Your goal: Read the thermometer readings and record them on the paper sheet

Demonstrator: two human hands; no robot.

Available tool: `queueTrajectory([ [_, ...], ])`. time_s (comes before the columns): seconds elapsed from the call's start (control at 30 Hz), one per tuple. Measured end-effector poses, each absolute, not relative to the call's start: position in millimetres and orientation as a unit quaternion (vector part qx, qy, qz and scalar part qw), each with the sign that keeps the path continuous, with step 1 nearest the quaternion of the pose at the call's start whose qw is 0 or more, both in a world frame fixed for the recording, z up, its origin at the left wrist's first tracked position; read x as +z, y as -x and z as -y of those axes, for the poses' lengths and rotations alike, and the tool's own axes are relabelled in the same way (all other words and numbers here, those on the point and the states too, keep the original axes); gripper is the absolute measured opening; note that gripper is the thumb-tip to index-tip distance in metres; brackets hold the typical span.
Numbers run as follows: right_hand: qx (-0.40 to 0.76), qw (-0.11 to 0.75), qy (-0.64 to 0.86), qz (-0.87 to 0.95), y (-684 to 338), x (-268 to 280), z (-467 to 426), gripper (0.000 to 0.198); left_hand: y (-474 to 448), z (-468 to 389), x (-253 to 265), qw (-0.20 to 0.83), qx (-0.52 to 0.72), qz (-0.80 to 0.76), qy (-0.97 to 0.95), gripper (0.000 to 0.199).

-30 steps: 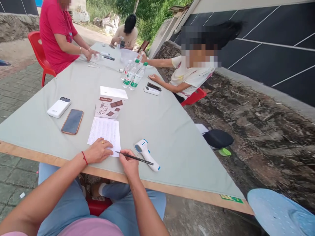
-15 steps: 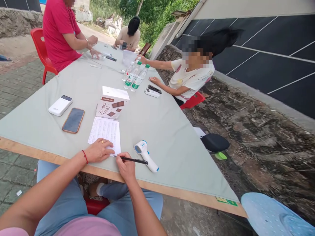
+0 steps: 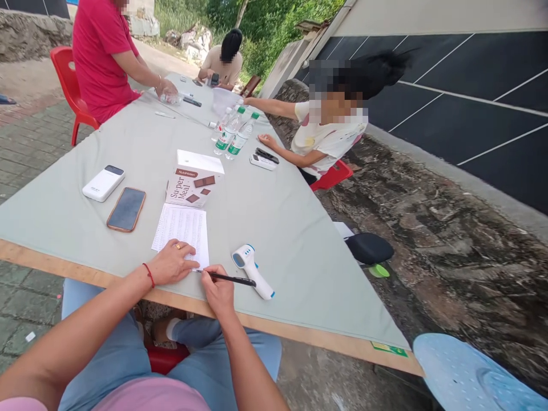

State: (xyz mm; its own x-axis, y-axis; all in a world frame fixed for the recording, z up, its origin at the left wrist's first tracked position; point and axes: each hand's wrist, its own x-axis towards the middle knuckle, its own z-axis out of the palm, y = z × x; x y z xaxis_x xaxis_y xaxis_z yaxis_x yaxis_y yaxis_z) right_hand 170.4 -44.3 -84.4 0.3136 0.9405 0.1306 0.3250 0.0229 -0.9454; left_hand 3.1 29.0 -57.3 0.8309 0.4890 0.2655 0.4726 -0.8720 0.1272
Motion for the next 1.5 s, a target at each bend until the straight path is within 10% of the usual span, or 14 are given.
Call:
queueTrajectory([
  [1.5, 0.292, 0.514, 0.634, 0.499, -170.4, -87.1, 44.6, 0.013, -1.6, -29.8, -57.9, 0.036, 0.152, -0.246, -0.956, 0.023],
])
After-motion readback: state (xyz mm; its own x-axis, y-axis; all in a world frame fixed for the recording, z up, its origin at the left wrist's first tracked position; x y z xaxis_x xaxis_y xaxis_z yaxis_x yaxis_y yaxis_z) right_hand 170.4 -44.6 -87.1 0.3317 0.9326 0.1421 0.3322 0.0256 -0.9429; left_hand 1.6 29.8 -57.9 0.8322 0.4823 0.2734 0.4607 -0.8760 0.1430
